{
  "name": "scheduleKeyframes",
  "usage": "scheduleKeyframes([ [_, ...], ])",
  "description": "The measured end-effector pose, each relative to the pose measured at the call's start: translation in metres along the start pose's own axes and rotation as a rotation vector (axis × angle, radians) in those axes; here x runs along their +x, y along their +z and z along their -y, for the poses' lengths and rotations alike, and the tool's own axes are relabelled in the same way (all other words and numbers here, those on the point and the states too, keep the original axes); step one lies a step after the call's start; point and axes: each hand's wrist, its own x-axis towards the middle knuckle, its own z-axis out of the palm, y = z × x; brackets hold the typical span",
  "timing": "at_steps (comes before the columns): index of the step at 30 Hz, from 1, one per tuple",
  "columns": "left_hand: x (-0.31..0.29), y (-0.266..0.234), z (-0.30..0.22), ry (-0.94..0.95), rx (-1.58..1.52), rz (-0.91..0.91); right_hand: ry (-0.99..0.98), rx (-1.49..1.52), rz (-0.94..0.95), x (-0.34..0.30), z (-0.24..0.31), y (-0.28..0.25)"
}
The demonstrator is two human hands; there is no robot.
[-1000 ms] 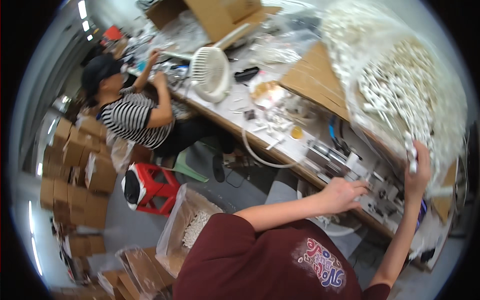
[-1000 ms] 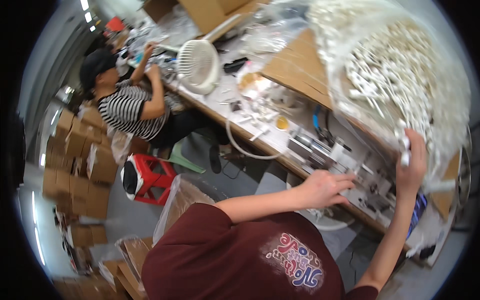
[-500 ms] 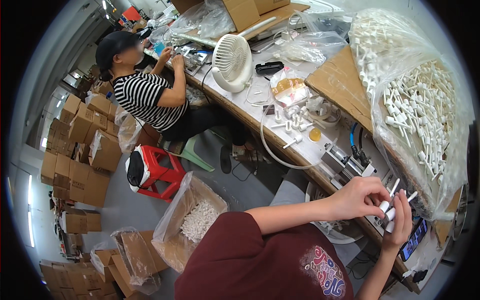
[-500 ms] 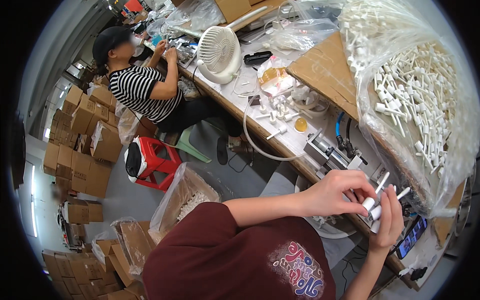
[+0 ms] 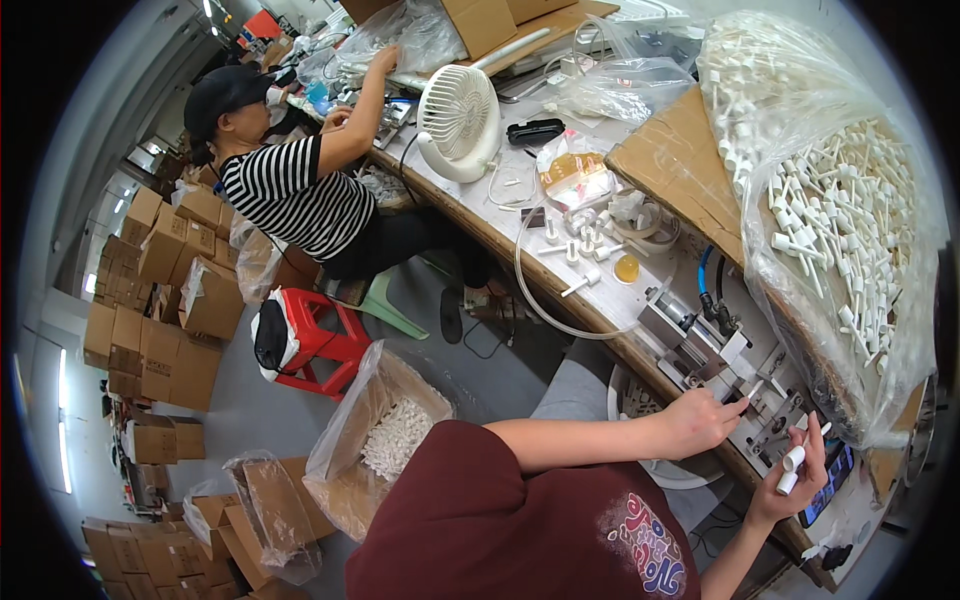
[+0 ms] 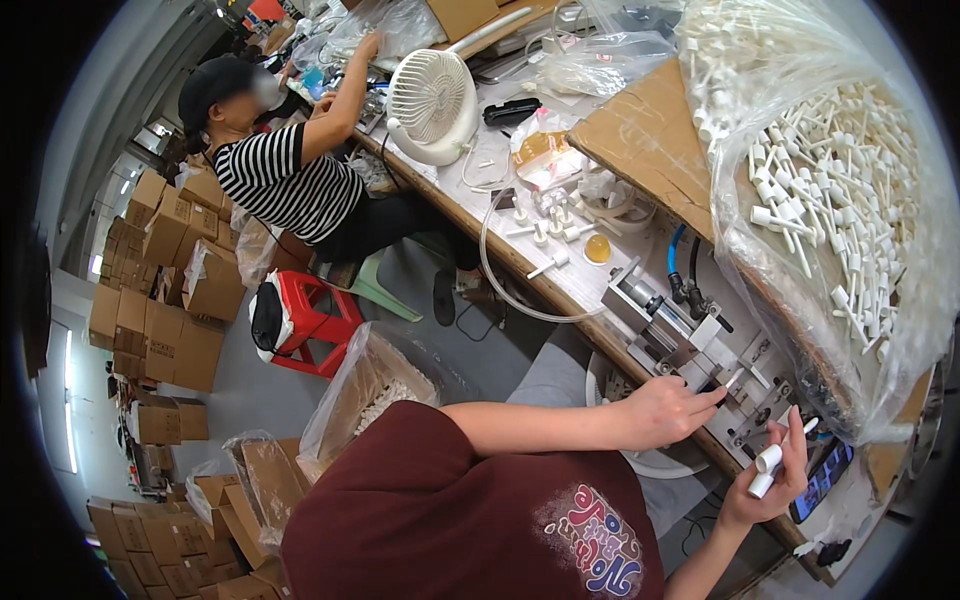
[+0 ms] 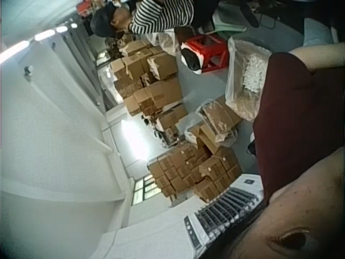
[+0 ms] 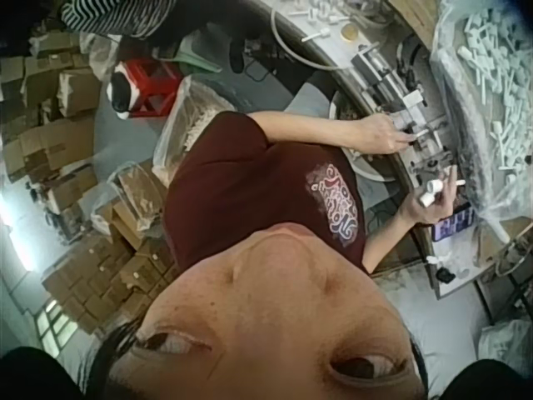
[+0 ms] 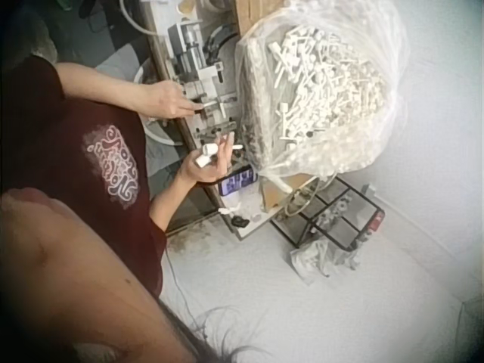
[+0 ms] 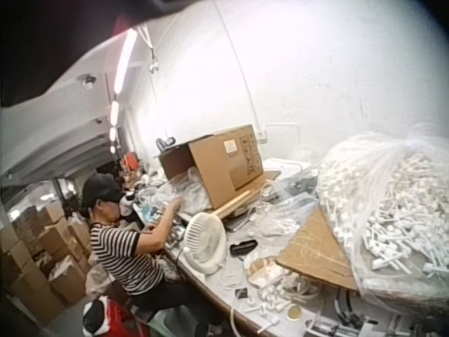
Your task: Manually assemble plastic components for spray bottle heads using a mechanical fixture on a workbench.
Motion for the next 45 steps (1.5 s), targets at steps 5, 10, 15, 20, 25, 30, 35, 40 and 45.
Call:
scheduleKeyframes([
  [5, 0.011, -0.002, 0.001, 0.082, 0.078, -0.002, -0.003, -0.148, 0.014, 0.0, 0.006, -0.002],
  [10, 0.013, -0.005, -0.005, 0.043, 0.093, 0.07, 0.025, -0.255, -0.053, -0.002, 0.012, -0.003],
  [15, 0.016, -0.004, -0.003, 0.02, 0.06, 0.143, -0.085, -0.505, -0.023, 0.0, 0.018, -0.009],
  [20, 0.017, -0.006, -0.003, 0.0, 0.036, 0.168, -0.066, -0.518, -0.076, -0.005, 0.018, -0.009],
  [25, 0.016, -0.008, 0.0, 0.004, 0.032, 0.15, -0.066, -0.499, -0.046, -0.006, 0.021, -0.008],
  [30, 0.021, -0.028, -0.003, -0.112, -0.365, 0.012, -0.1, -0.559, 0.013, -0.01, 0.022, -0.003],
  [35, 0.032, -0.052, -0.019, -0.368, -1.015, -0.052, -0.181, -0.49, 0.07, -0.015, 0.025, 0.008],
  [40, 0.032, -0.057, -0.01, -0.364, -0.874, -0.083, -0.109, -0.45, 0.105, 0.0, 0.032, 0.012],
  [45, 0.015, -0.045, 0.0, -0.212, -0.408, 0.001, 0.06, -0.38, -0.045, 0.006, 0.033, 0.013],
])
